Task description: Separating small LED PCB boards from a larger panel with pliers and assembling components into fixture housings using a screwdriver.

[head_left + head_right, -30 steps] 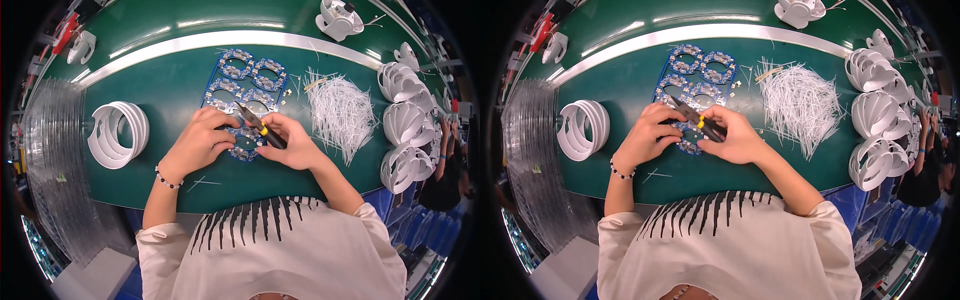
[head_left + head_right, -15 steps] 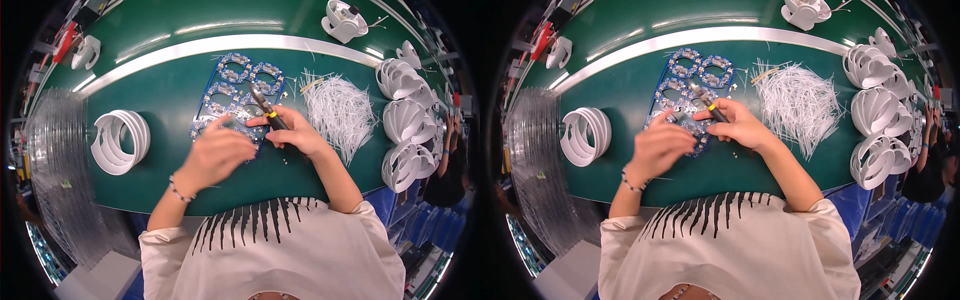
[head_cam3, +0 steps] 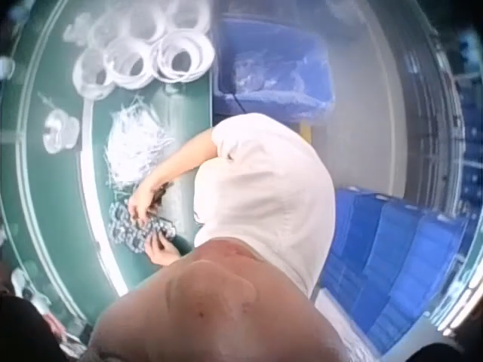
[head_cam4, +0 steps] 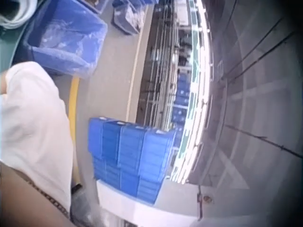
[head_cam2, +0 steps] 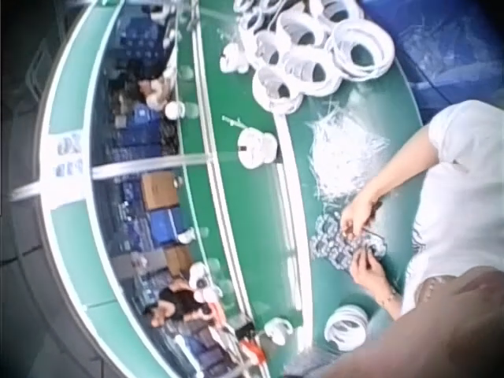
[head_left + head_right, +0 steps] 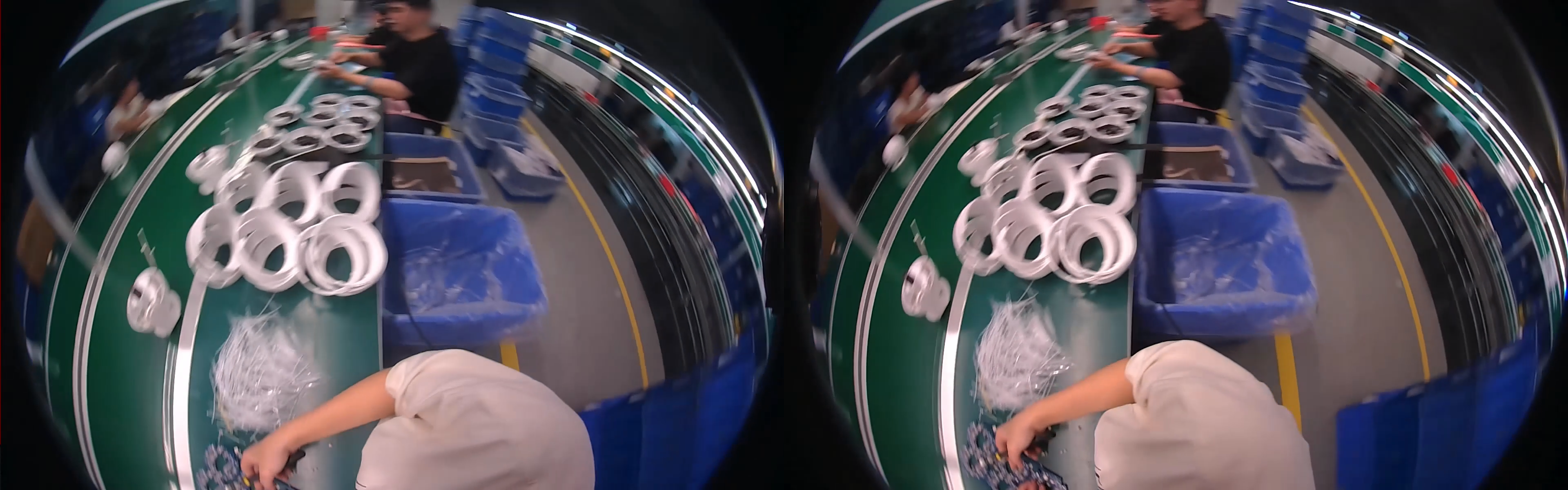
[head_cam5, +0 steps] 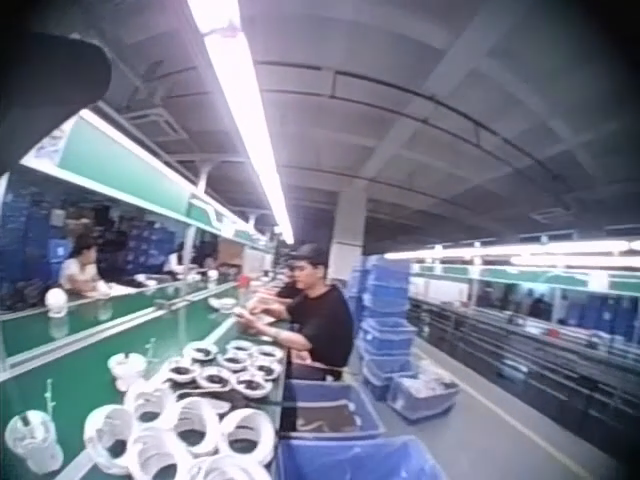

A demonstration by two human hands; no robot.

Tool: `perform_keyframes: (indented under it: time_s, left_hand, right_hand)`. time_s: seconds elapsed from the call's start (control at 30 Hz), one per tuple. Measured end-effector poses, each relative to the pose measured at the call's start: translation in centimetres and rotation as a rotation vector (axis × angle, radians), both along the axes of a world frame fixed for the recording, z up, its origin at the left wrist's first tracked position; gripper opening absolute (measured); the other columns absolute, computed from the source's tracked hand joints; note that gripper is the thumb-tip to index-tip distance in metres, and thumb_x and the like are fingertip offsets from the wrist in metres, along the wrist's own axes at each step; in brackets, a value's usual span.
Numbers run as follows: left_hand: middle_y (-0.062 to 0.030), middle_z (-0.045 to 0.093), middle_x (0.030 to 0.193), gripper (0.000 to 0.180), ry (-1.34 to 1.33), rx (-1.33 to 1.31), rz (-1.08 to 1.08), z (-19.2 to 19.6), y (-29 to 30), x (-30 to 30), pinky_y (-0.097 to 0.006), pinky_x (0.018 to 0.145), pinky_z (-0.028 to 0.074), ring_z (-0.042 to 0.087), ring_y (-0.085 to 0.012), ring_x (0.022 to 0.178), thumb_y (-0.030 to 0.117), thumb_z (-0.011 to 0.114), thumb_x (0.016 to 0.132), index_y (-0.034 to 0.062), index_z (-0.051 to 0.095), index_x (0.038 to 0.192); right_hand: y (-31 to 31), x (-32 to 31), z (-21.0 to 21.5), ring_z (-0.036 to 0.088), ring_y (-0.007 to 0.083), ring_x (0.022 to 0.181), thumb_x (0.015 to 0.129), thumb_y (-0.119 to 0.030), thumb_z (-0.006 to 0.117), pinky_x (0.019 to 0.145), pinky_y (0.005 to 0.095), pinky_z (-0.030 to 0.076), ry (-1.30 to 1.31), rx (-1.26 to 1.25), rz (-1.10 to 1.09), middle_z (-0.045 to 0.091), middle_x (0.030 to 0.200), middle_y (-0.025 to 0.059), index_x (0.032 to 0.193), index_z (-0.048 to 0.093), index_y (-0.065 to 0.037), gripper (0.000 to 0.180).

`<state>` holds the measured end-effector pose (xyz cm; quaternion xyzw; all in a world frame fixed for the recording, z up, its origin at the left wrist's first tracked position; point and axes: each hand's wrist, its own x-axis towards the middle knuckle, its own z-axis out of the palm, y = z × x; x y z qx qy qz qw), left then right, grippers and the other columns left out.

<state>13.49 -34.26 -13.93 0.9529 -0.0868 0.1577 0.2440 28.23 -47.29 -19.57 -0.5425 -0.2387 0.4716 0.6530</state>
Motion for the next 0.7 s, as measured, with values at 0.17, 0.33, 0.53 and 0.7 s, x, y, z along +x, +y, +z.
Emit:
perform_keyframes:
  time_s: [0.17,0.33,0.53,0.7]
  left_hand:
    - [-0.0128,0.062,0.08,0.009,-0.048,-0.041,-0.038,-1.8,0.7,0.2,-0.036,0.07,0.047,0.059,-0.0287,0.074,0.005,0.066,0.072,0.0005,0.066,0.079]
    - [-0.0128,0.063,0.078,0.007,-0.07,0.251,-0.048,-0.9,0.2,0.5,-0.032,0.068,0.049,0.06,-0.0274,0.072,0.002,0.066,0.069,-0.0002,0.065,0.076]
    - [-0.0121,0.062,0.078,0.005,-0.101,0.179,0.057,-0.9,-1.0,0.3,-0.032,0.067,0.049,0.06,-0.0263,0.071,0.001,0.066,0.07,-0.0004,0.064,0.074]
    - [-0.0123,0.063,0.083,0.01,-0.159,-0.082,-0.179,-2.6,-2.0,-0.2,-0.036,0.077,0.045,0.059,-0.0268,0.075,0.004,0.065,0.073,0.0056,0.066,0.082]
  right_hand:
    - [0.2,0.8,-0.4,0.057,0.0208,0.058,0.064,-0.008,0.069,0.049,0.0319,0.045,-0.013,-0.048,0.109,0.062,0.094,0.0115,0.099,0.059,0.0,0.037]
    - [-1.7,-0.5,3.3,0.05,0.015,0.044,0.069,-0.007,0.069,0.038,0.0266,0.039,0.086,-0.022,0.005,0.063,0.1,0.0105,0.104,0.058,0.002,0.038]
    - [-1.8,-0.2,3.1,0.051,0.0141,0.046,0.069,-0.007,0.069,0.037,0.0261,0.039,0.119,-0.019,0.018,0.061,0.107,0.0099,0.107,0.057,0.001,0.041]
    - [0.0,0.3,1.8,0.056,0.0166,0.056,0.074,-0.011,0.066,0.047,0.0277,0.047,-0.025,-0.012,0.166,0.062,0.095,0.0115,0.107,0.056,0.001,0.037]
